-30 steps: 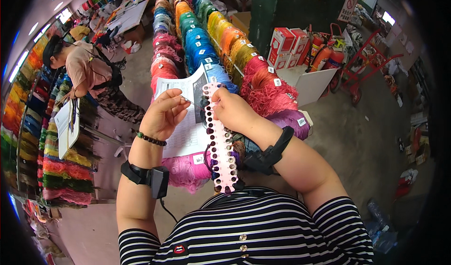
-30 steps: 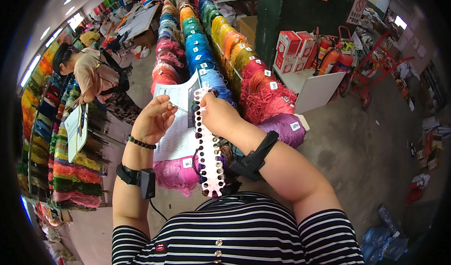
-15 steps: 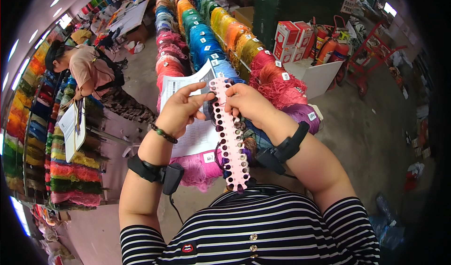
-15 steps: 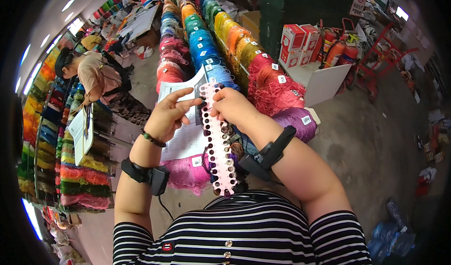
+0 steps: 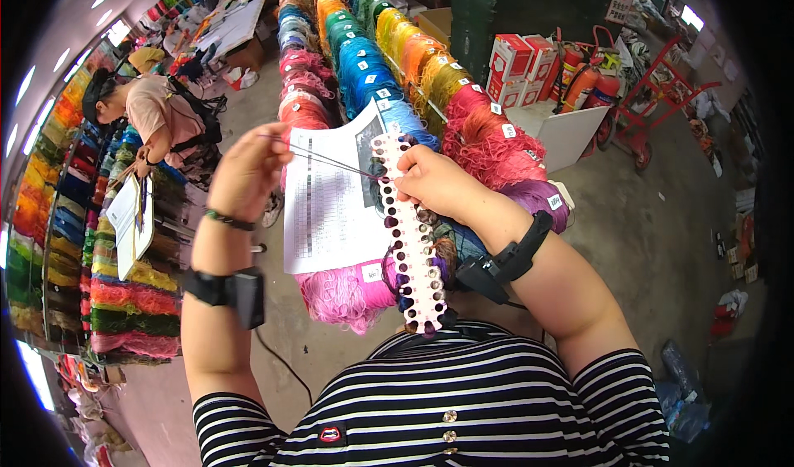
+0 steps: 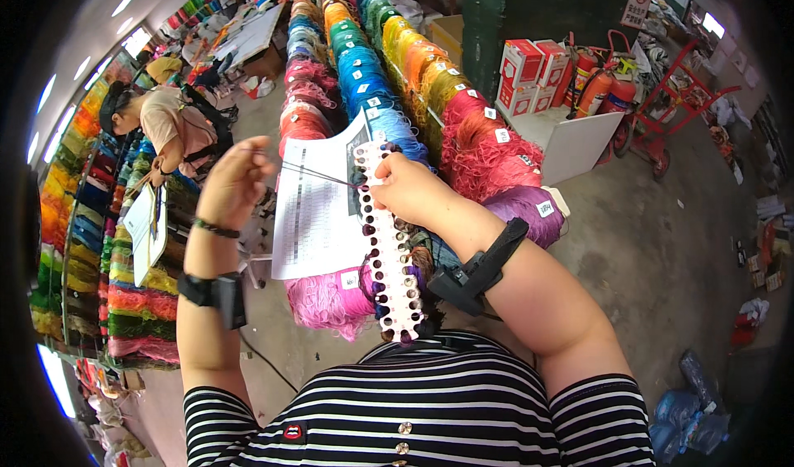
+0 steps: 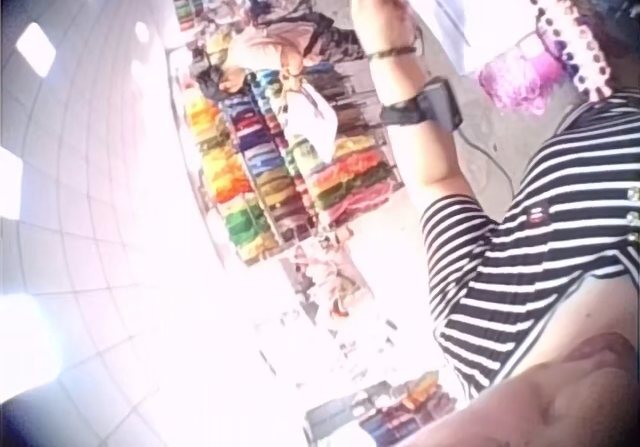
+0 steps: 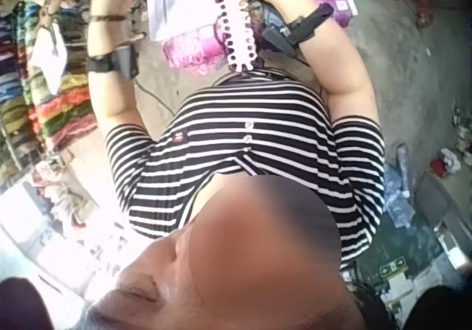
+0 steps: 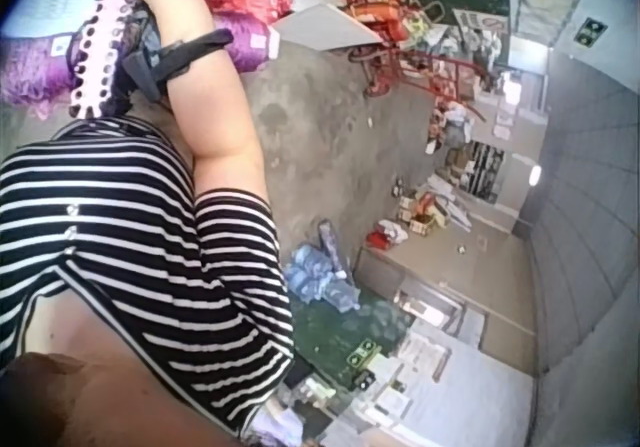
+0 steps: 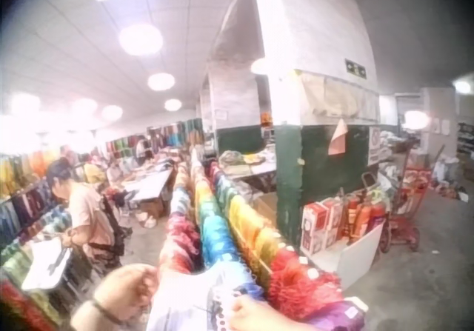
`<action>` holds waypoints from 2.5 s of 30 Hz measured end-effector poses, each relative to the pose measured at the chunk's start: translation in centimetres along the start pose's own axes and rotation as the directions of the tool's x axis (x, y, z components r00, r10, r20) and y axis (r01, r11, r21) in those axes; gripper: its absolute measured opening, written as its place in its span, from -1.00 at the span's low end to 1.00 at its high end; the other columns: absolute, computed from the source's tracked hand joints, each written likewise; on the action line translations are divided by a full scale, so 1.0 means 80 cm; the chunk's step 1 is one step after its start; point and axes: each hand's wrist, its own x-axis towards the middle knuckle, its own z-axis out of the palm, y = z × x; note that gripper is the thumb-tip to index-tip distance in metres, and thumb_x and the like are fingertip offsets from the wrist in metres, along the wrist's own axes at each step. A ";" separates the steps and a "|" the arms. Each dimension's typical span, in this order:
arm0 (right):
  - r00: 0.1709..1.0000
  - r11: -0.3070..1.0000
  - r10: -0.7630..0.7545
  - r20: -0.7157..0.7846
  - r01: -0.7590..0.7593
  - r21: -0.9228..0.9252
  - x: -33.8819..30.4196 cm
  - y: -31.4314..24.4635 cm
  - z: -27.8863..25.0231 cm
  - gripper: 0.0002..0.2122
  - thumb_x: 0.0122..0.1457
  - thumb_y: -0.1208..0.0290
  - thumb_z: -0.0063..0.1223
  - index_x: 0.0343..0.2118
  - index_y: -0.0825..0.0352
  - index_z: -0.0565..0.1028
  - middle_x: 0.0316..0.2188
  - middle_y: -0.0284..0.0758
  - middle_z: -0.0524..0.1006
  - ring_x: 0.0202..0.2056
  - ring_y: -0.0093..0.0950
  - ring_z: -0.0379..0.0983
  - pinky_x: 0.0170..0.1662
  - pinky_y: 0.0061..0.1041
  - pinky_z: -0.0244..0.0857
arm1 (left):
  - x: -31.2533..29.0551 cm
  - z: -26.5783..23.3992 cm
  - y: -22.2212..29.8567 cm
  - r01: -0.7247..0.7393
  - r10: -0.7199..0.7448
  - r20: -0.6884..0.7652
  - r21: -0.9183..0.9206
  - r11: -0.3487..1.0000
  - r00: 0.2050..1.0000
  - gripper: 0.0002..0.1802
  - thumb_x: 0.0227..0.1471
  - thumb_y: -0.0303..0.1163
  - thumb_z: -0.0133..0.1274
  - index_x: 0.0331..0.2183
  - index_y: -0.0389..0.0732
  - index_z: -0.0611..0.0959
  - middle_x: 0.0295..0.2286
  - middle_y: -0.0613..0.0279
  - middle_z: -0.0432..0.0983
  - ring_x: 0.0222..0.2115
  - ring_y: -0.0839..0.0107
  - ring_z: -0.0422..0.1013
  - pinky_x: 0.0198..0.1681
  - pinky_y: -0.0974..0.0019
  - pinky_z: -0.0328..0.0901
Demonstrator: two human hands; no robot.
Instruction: The person selects strands of thread from a rack, compares them to a reference sheet, and threads them through holes in a pink plastic organizer by hand. They move between different racks of thread, pulling out specific colors and securing them to the organizer while referring to the sheet.
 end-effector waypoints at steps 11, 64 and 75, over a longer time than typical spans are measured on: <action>0.979 0.975 -0.182 -0.088 0.167 -0.148 -0.009 0.012 0.011 -0.66 0.07 0.50 0.16 -0.12 0.43 0.31 -0.46 -0.33 0.52 -0.46 -0.63 0.42 -0.46 -0.60 0.27 | -0.102 -0.200 -0.067 0.169 -0.052 -0.617 0.133 0.977 0.785 -0.34 0.02 -0.03 0.18 0.08 -0.07 0.36 -0.20 0.30 0.38 -0.24 0.41 0.41 -0.30 0.28 0.36; 0.732 0.761 0.076 -0.677 0.396 0.514 -0.460 0.262 -0.650 -0.76 0.26 0.48 -0.07 -0.05 0.43 0.43 -0.34 -0.43 0.53 -0.42 -0.69 0.42 -0.33 -0.67 0.32 | -0.065 0.387 -0.114 -0.434 0.583 -0.494 0.391 0.811 0.645 -0.88 0.21 -0.46 -0.05 -0.20 -0.25 0.47 -0.40 0.42 0.43 -0.45 0.72 0.26 -0.41 0.61 0.16; 0.744 0.829 0.025 -0.668 0.358 0.430 -0.293 0.266 -0.773 -0.78 0.28 0.46 -0.09 -0.08 0.43 0.43 -0.31 -0.35 0.56 -0.38 -0.61 0.49 -0.27 -0.59 0.40 | 0.075 0.416 -0.177 -0.289 0.451 -0.651 0.346 0.892 0.611 -0.80 0.17 -0.52 -0.06 -0.14 -0.30 0.46 -0.27 0.25 0.51 -0.32 0.55 0.43 -0.22 0.47 0.34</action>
